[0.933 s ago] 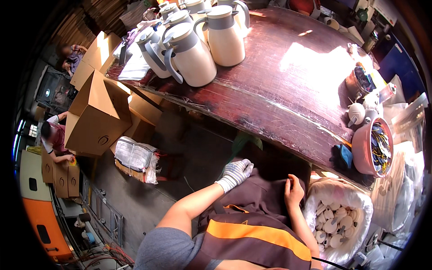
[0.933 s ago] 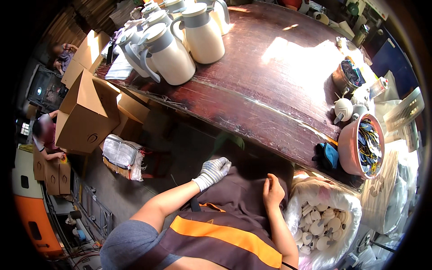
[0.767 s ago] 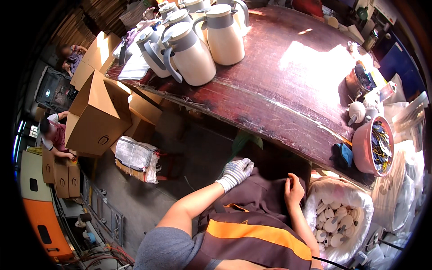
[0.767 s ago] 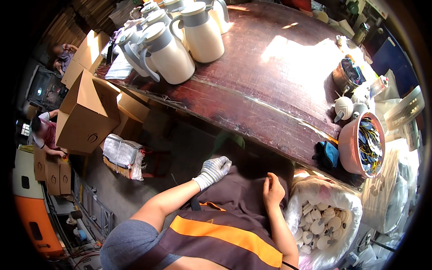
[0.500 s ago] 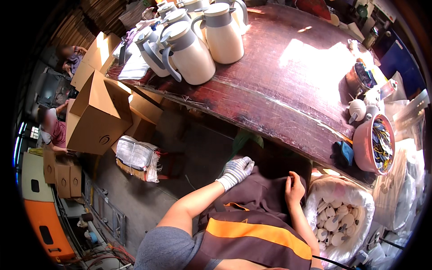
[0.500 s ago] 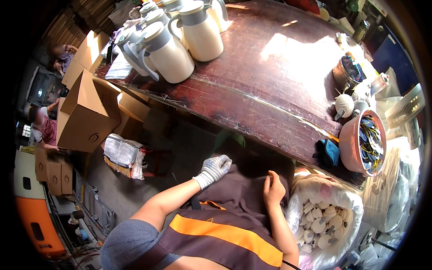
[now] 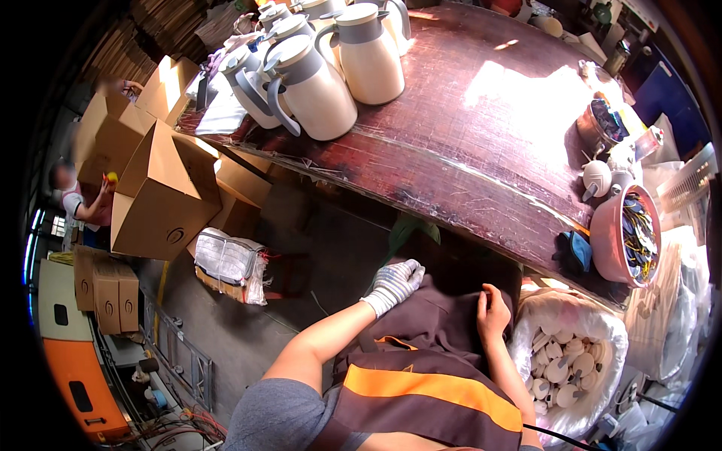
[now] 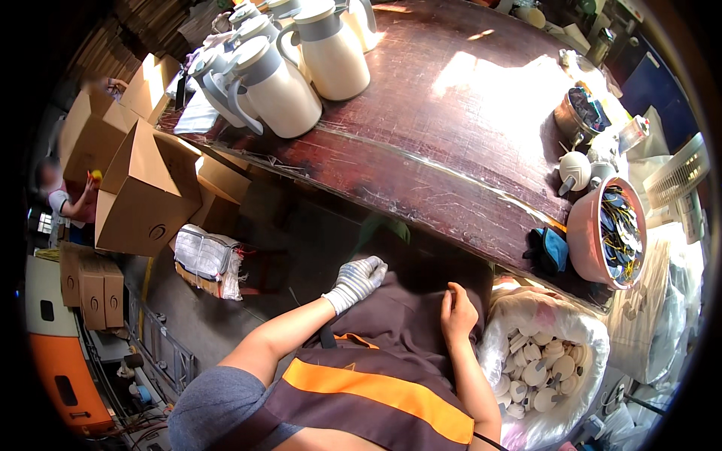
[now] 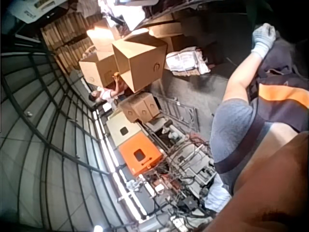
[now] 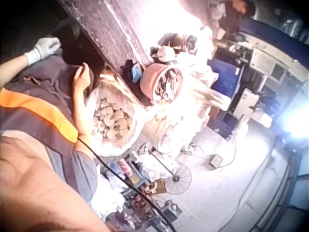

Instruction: The person applies adhesive labels to the bodies of several insulated carafes while seated at a large table.

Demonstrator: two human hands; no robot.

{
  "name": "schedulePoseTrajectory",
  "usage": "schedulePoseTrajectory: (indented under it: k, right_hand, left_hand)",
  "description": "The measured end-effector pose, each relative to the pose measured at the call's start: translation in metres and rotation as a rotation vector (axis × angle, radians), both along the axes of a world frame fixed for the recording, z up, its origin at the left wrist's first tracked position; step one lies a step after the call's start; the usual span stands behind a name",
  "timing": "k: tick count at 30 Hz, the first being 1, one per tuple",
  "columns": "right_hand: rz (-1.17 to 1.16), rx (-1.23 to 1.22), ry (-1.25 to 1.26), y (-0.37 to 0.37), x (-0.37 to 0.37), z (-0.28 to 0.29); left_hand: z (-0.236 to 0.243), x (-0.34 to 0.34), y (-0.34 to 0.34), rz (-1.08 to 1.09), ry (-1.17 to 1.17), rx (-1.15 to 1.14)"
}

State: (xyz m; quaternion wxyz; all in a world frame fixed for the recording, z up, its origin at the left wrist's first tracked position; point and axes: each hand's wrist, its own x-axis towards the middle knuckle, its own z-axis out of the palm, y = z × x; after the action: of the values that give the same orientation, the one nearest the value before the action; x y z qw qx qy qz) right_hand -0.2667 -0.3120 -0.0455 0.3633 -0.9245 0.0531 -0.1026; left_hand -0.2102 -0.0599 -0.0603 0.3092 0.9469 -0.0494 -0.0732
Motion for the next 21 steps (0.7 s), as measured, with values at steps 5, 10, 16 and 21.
schedulePoseTrajectory:
  k: [5, 10, 16, 21]
  right_hand:
    - [-0.001, -0.005, -0.010, 0.001, 0.002, -0.001]
    - [0.016, 0.000, 0.003, 0.004, 0.006, -0.002]
    - [-0.011, -0.007, -0.017, 0.003, -0.002, 0.007]
    - [0.062, -0.112, 0.014, 0.006, -0.003, 0.019]
  left_hand:
    - [0.001, 0.003, 0.000, 0.003, 0.013, -0.004]
    - [0.008, 0.003, 0.004, 0.041, 0.048, 0.011]
    - [0.014, 0.004, 0.001, -0.033, 0.038, -0.107]
    - [0.022, -0.003, 0.005, -0.039, 0.068, -0.050]
